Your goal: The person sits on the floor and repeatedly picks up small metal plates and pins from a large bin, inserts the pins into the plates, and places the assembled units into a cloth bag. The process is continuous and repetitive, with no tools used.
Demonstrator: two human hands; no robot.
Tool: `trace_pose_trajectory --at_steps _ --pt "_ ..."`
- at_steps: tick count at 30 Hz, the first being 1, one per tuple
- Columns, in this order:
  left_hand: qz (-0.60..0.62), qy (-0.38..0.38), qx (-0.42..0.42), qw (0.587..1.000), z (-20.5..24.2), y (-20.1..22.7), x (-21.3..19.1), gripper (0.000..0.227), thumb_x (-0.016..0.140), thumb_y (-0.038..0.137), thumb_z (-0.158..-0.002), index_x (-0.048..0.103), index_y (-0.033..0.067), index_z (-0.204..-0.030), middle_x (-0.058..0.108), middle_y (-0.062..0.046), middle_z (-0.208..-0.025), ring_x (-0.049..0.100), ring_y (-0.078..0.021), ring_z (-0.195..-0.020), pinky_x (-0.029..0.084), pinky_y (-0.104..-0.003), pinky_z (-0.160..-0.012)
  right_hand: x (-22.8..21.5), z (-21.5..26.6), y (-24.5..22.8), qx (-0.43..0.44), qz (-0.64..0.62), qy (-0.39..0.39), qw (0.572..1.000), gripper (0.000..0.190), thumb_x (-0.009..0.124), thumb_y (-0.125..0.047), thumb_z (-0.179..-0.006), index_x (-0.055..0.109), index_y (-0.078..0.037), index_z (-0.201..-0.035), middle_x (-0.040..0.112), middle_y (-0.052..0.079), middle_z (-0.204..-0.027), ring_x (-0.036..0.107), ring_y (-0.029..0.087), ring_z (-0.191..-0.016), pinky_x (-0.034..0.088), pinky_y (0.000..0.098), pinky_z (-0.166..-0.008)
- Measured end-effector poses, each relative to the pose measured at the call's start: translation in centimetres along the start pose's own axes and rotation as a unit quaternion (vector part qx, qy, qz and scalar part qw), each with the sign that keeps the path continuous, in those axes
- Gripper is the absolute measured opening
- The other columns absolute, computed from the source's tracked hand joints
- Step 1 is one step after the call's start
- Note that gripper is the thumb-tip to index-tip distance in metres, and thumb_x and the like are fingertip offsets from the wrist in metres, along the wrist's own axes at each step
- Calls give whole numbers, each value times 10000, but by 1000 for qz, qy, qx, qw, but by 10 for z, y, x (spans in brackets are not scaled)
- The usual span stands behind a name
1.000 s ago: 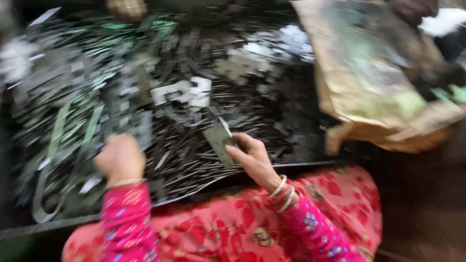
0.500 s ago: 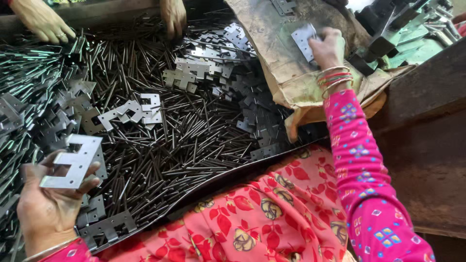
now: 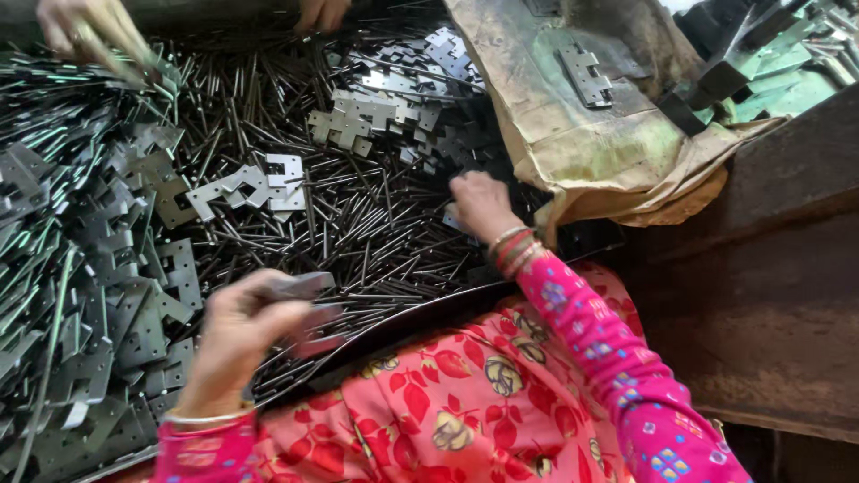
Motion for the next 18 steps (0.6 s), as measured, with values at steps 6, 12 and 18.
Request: trace_pose_trajectory --at_steps 6,12,18 --pt "371 130 127 911 49 57 -103 218 502 206 -1094 626 27 -1082 701 -231 -1172 729 -378 -1069 632 -540 -888 45 -12 34 -4 -5 -63 998 309 800 -342 -808 713 -68 -922 687 177 -826 684 394 -827 545 517 -723" --pt "27 147 180 972 45 71 -93 221 590 258 -1070 665 51 -1082 701 -178 -1062 718 -329 -994 629 -539 -985 -13 12 -55 -89 -252 -10 964 400 855 -326 -790 689 -2 -955 674 181 -829 671 388 -763 543 476 -670" --pt "-706 92 -103 695 -7 -21 -35 282 838 282 -766 752 85 -948 665 -167 -1022 693 -363 -938 561 -479 -795 2 21 -126 -201 -220 -153 942 312 797 -188 -774 688 -48 -1031 659 167 -940 638 383 -930 517 468 -799"
Point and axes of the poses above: each hand's wrist, its own z-axis away from the middle knuckle, its own x-axis out of the palm, y = z × x, the point moved 10 cm from there along -z, towards the middle knuckle
